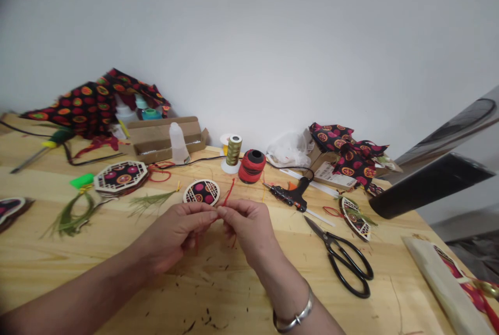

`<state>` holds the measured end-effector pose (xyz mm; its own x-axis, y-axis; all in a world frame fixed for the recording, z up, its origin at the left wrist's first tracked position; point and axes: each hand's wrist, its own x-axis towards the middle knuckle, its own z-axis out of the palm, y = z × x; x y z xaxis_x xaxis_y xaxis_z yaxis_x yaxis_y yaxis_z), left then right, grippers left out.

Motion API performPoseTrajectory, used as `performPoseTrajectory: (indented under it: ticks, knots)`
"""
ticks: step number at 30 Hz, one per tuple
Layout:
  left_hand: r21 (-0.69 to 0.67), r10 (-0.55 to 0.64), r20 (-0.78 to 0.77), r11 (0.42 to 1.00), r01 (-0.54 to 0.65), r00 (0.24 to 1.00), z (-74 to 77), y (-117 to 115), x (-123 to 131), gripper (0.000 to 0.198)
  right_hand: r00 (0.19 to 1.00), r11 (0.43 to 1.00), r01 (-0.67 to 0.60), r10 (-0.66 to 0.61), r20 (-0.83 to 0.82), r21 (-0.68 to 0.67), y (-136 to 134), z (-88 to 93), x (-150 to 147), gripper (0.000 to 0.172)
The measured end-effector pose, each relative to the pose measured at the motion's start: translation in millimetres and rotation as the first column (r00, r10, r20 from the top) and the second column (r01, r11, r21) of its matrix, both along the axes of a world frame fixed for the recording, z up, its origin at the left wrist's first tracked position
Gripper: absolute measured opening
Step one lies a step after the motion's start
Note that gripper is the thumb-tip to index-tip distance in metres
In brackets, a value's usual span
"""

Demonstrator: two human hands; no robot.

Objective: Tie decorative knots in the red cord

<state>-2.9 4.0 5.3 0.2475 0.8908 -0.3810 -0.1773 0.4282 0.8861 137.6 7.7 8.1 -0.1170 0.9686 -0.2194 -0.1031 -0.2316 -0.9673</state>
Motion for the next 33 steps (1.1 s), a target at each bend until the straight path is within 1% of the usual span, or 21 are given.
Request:
performPoseTrajectory:
  ticks: [5, 9, 13, 17, 22, 23, 25, 28, 31, 33]
  knots:
    - [-0.002, 0.006, -0.045, 1.000, -0.006, 0.999, -0.4, 0.0, 0.9, 0.022, 0.994, 0.997, 0.052, -0.056, 0.090, 0.051, 1.1, 0.6, 0.0, 0.014]
    - [0.024, -0.033, -0.063, 0.999, 0.035, 0.997, -1.5, 0.0, -0.2, 0.021, 0.976, 0.992, 0.020, -0.046, 0.213, 0.124, 1.2, 2.3, 0.6, 0.014]
    - [0.048, -0.049, -0.064, 0.998, 0.052, 0.997, -4.2, 0.2, -1.5, 0.020, 0.953, 0.985, 0.013, -0.065, 0.297, 0.173, 1.8, 2.7, 3.4, 0.015]
    - [0.050, -0.024, -0.037, 0.998, 0.025, 0.999, -2.5, 0.5, -1.3, 0.020, 0.937, 0.975, 0.011, -0.088, 0.339, 0.223, 4.2, 2.1, 8.2, 0.016]
    - [0.102, 0.078, -0.106, 0.993, -0.067, 0.991, 9.0, -0.4, -2.2, 0.015, 0.900, 0.953, 0.002, -0.134, 0.415, 0.304, 5.9, 2.1, 11.8, 0.017]
    - [0.104, 0.080, -0.105, 0.992, -0.069, 0.991, 10.5, -0.7, -2.7, 0.014, 0.891, 0.946, -0.003, -0.145, 0.430, 0.325, 5.7, 2.2, 11.9, 0.016]
    - [0.112, 0.037, -0.087, 0.993, -0.027, 0.996, 11.1, -1.4, -3.6, 0.015, 0.883, 0.931, -0.008, -0.165, 0.439, 0.366, 5.1, 2.4, 11.6, 0.014]
    - [0.159, -0.084, -0.076, 0.983, 0.095, 0.994, 6.6, -2.2, -3.7, 0.017, 0.894, 0.927, 0.000, -0.168, 0.415, 0.374, 3.9, 3.1, 10.6, 0.012]
    - [0.206, -0.152, -0.175, 0.961, 0.187, 0.973, 1.3, -2.5, -2.3, 0.016, 0.910, 0.938, 0.004, -0.147, 0.388, 0.346, 3.3, 4.2, 9.9, 0.014]
    - [0.258, -0.137, -0.283, 0.942, 0.213, 0.949, -0.2, -2.7, -1.2, 0.015, 0.922, 0.951, 0.007, -0.126, 0.365, 0.310, 3.1, 5.1, 9.5, 0.015]
